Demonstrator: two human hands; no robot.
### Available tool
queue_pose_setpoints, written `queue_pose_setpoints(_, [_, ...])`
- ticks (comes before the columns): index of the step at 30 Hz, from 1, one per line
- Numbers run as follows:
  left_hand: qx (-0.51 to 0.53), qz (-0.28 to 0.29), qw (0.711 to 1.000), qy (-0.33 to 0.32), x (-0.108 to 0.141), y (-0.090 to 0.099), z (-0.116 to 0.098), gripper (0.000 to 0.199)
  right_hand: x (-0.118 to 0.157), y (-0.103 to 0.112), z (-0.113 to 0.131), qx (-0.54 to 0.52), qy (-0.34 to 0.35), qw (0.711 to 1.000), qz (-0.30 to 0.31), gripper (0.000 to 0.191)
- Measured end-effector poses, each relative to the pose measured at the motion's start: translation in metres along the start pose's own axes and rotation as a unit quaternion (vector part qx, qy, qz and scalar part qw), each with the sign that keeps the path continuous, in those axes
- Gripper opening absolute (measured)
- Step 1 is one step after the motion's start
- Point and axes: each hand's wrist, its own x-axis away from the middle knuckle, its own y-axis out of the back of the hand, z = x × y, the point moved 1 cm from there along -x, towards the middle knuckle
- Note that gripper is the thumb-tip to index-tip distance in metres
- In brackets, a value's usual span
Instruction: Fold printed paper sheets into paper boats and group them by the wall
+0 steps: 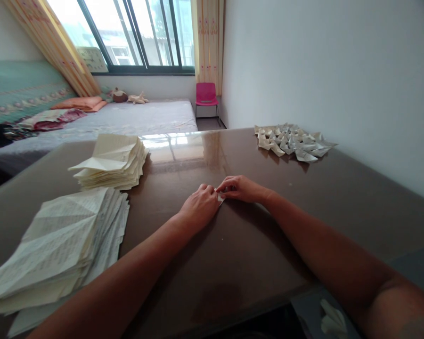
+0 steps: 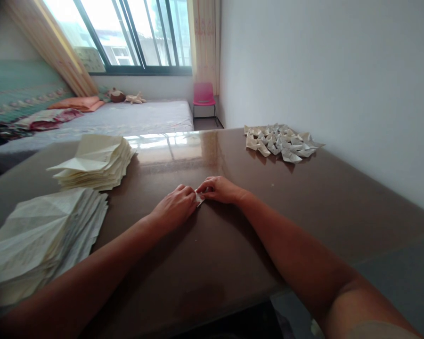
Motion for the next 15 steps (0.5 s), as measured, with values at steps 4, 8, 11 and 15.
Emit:
queue_pose_setpoints(4, [0.009, -0.001, 1.0, -0.003, 0.0, -0.001, 0.002, 0.029, 0.0, 0.003, -0.005, -0.01, -0.026, 1.0, -0.004, 0.018])
queue_pose_setpoints(8, [-0.044, 0.009, 0.998, -0.036, -0.003, -0.009, -0.002, 0.027, 0.0, 0.003, -0.002, 0.029, 0.001, 1.0, 0.01, 0.016])
queue_pose_setpoints(11, [-0.065, 0.021, 0.997, -0.045, -0.004, -0.014, -0.006, 0.022, 0.003, 0.004, 0.008, 0.096, 0.057, 0.994, 0.02, 0.017])
queue_pose_setpoints(15, [-0.049, 0.027, 0.996, -0.071, -0.003, -0.012, 0.0, 0.02, 0.007, 0.006, 0.018, 0.147, 0.098, 0.984, 0.03, 0.023])
